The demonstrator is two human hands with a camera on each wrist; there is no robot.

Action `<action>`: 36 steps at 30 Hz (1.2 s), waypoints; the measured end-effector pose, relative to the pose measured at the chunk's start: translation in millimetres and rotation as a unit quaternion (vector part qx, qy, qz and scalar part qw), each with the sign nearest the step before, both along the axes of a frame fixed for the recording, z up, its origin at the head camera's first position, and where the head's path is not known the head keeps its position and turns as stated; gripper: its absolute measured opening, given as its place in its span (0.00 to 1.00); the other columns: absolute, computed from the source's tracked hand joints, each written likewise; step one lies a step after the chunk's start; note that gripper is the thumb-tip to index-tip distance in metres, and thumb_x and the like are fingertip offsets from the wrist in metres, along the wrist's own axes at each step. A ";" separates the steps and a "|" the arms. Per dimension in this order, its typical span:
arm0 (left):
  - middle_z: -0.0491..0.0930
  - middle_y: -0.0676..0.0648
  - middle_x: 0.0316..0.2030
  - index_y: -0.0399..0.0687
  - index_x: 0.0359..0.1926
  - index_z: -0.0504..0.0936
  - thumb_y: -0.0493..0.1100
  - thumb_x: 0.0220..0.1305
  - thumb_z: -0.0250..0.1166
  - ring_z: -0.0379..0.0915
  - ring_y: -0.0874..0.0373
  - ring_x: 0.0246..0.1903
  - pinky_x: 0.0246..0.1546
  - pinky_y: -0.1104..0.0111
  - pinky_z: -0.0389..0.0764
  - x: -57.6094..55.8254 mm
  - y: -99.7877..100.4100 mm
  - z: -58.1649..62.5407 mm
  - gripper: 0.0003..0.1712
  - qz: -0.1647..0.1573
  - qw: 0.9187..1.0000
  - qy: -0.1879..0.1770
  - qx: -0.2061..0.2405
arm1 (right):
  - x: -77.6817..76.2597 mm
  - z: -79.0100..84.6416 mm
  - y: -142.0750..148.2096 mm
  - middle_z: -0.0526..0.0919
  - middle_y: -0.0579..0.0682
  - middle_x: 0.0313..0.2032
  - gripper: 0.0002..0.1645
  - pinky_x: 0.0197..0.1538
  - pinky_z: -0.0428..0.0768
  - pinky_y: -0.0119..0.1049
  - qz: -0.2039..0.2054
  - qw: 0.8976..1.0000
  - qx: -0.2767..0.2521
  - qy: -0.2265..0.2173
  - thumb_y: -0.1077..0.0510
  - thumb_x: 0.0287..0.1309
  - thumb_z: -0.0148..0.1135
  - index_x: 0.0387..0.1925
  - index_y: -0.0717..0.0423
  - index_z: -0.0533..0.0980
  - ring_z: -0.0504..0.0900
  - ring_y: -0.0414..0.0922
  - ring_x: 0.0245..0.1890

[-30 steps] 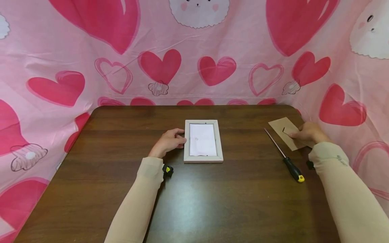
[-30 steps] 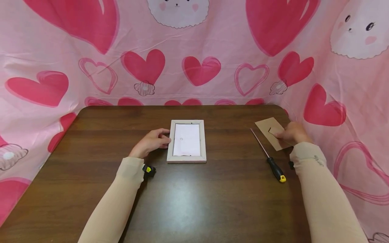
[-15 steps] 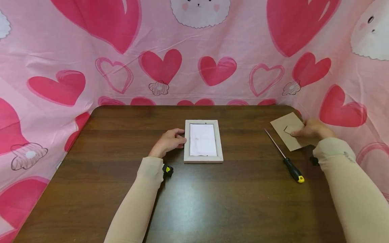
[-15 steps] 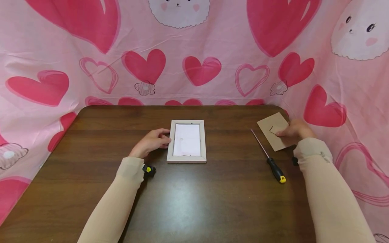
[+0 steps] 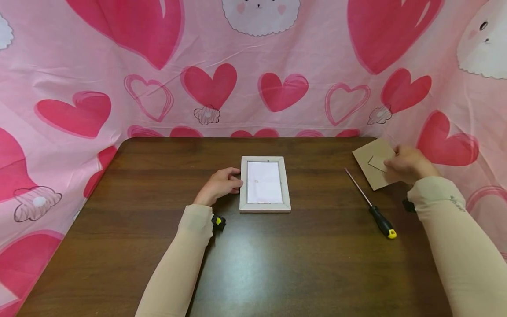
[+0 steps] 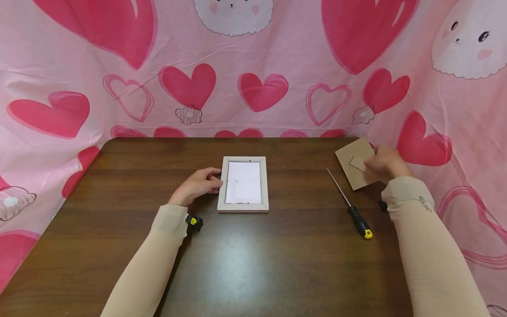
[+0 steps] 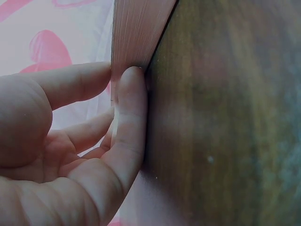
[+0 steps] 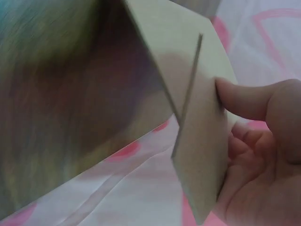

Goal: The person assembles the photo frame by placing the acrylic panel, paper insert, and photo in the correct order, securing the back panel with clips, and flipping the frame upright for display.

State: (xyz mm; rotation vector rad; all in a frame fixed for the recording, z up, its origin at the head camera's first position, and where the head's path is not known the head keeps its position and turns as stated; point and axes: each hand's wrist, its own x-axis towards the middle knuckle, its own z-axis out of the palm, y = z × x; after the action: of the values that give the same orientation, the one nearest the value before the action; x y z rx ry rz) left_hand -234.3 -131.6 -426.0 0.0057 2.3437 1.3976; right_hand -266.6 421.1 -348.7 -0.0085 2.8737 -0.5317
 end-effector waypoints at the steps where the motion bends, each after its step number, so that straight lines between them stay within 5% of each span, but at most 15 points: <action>1: 0.82 0.40 0.50 0.45 0.75 0.71 0.44 0.76 0.66 0.85 0.49 0.46 0.61 0.54 0.81 -0.1 0.2 -0.2 0.31 0.000 1.000 0.000 -0.001 | -0.1 1.6 -2.2 0.77 0.68 0.33 0.24 0.35 0.76 0.46 -0.004 1.000 -0.001 0.008 0.54 0.73 0.57 0.43 0.78 0.68 0.76 0.65 0.36; 8: 0.82 0.40 0.50 0.45 0.75 0.71 0.44 0.76 0.66 0.84 0.49 0.46 0.60 0.55 0.82 -1.1 -0.4 -0.6 0.31 0.001 1.000 -0.003 0.004 | -2.1 11.9 -40.5 0.80 0.67 0.36 0.24 0.34 0.75 0.38 -0.019 0.995 -0.075 0.064 0.54 0.76 0.55 0.49 0.79 0.72 0.77 0.58 0.36; 14: 0.81 0.40 0.50 0.45 0.75 0.71 0.43 0.76 0.66 0.84 0.50 0.46 0.59 0.56 0.82 -0.8 -1.5 -1.1 0.31 0.002 1.000 -0.006 0.012 | 3.7 9.4 -95.4 0.77 0.71 0.51 0.28 0.42 0.75 0.35 -0.033 0.983 -0.173 0.048 0.53 0.79 0.54 0.61 0.77 0.67 0.76 0.56 0.47; 22: 0.82 0.40 0.51 0.45 0.75 0.71 0.43 0.76 0.67 0.85 0.50 0.47 0.59 0.56 0.82 1.0 -1.9 -0.6 0.31 -0.002 1.000 -0.006 0.010 | 15.9 -7.1 -160.0 0.77 0.56 0.48 0.23 0.42 0.82 0.35 -0.034 0.944 -0.328 -0.013 0.55 0.82 0.52 0.64 0.68 0.62 0.81 0.40 0.39; 36: 0.82 0.40 0.50 0.45 0.75 0.72 0.43 0.75 0.67 0.85 0.50 0.46 0.58 0.57 0.83 0.0 -2.9 -1.6 0.31 -0.001 1.000 -0.006 0.014 | 27.8 -43.2 -240.4 0.80 0.56 0.43 0.19 0.40 0.84 0.34 -0.029 0.889 -0.456 -0.043 0.62 0.80 0.53 0.60 0.71 0.62 0.84 0.41 0.36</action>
State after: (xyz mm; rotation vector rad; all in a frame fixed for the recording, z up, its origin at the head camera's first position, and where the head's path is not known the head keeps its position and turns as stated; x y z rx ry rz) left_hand -234.3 -134.5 -427.5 0.0073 2.3133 1.4249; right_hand -238.8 180.8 -391.9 -0.0475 2.2669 -1.7673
